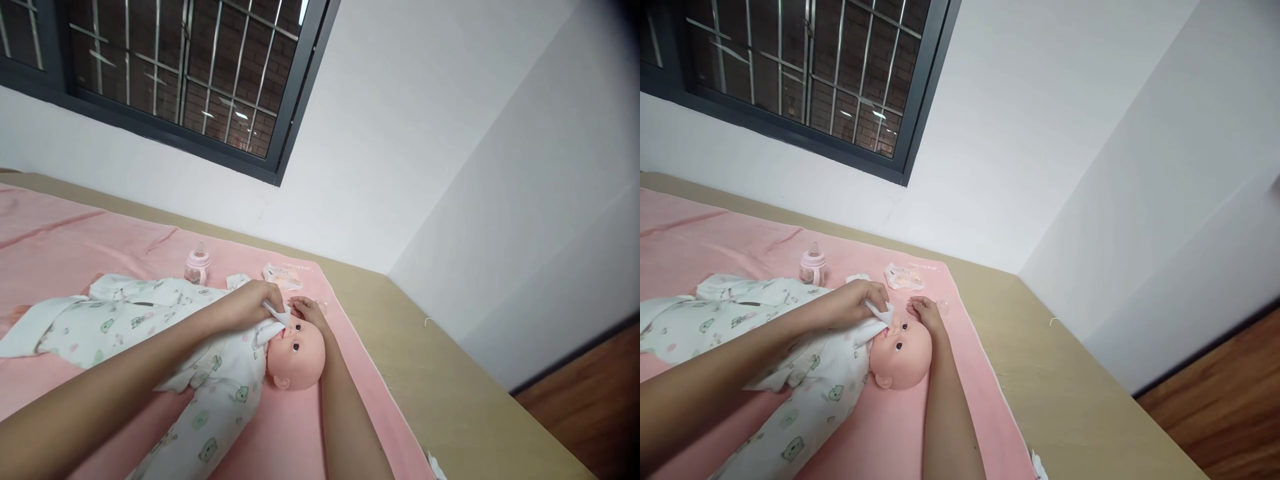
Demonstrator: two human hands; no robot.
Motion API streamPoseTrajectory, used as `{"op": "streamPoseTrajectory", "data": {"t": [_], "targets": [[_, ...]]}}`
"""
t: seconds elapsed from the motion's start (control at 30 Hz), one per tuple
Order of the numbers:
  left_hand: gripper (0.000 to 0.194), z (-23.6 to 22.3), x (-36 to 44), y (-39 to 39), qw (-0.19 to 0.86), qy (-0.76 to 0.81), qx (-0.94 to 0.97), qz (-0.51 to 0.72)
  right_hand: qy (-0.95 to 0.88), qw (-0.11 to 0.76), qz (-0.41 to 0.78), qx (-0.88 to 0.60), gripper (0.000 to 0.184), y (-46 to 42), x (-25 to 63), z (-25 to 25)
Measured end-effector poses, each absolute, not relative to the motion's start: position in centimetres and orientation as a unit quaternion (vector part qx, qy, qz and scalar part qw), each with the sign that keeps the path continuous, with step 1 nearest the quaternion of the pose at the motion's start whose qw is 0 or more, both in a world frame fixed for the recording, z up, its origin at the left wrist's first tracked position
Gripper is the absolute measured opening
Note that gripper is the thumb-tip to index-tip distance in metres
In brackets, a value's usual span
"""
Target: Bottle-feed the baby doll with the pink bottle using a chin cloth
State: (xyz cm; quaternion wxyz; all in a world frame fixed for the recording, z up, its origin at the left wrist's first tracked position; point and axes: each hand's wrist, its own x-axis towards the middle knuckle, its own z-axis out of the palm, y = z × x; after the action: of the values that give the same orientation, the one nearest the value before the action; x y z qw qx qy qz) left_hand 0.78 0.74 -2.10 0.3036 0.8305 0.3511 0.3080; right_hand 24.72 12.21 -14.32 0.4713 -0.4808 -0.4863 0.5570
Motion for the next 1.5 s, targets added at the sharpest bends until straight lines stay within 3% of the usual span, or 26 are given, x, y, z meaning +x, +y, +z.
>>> {"op": "streamPoseTrajectory", "data": {"t": [0.43,0.77,0.93,1.1,1.37,1.5], "targets": [[0.024,-2.4,1.1,0.6,0.306,0.349,0.831,0.306,-0.499,0.471,0.538,-0.49,0.023,12.2,24.5,-14.3],[0.025,-2.5,1.1,1.3,0.225,0.393,0.842,0.293,-0.49,0.471,0.55,-0.485,0.02,12.7,24.6,-14.8],[0.02,-1.5,-0.1,1.0,0.271,0.37,0.832,0.313,-0.491,0.469,0.544,-0.492,0.018,12.2,24.4,-14.4],[0.023,-0.3,-1.1,0.0,0.347,0.309,0.851,0.243,-0.527,0.461,0.515,-0.495,0.02,11.3,24.2,-13.4],[0.02,-0.4,-0.8,-0.7,0.284,0.375,0.867,0.164,-0.53,0.439,0.517,-0.51,0.017,12.2,24.4,-14.1],[0.01,-0.3,-0.6,-1.1,0.265,0.39,0.865,0.171,-0.533,0.443,0.51,-0.509,0.019,12.1,24.4,-14.0]]}}
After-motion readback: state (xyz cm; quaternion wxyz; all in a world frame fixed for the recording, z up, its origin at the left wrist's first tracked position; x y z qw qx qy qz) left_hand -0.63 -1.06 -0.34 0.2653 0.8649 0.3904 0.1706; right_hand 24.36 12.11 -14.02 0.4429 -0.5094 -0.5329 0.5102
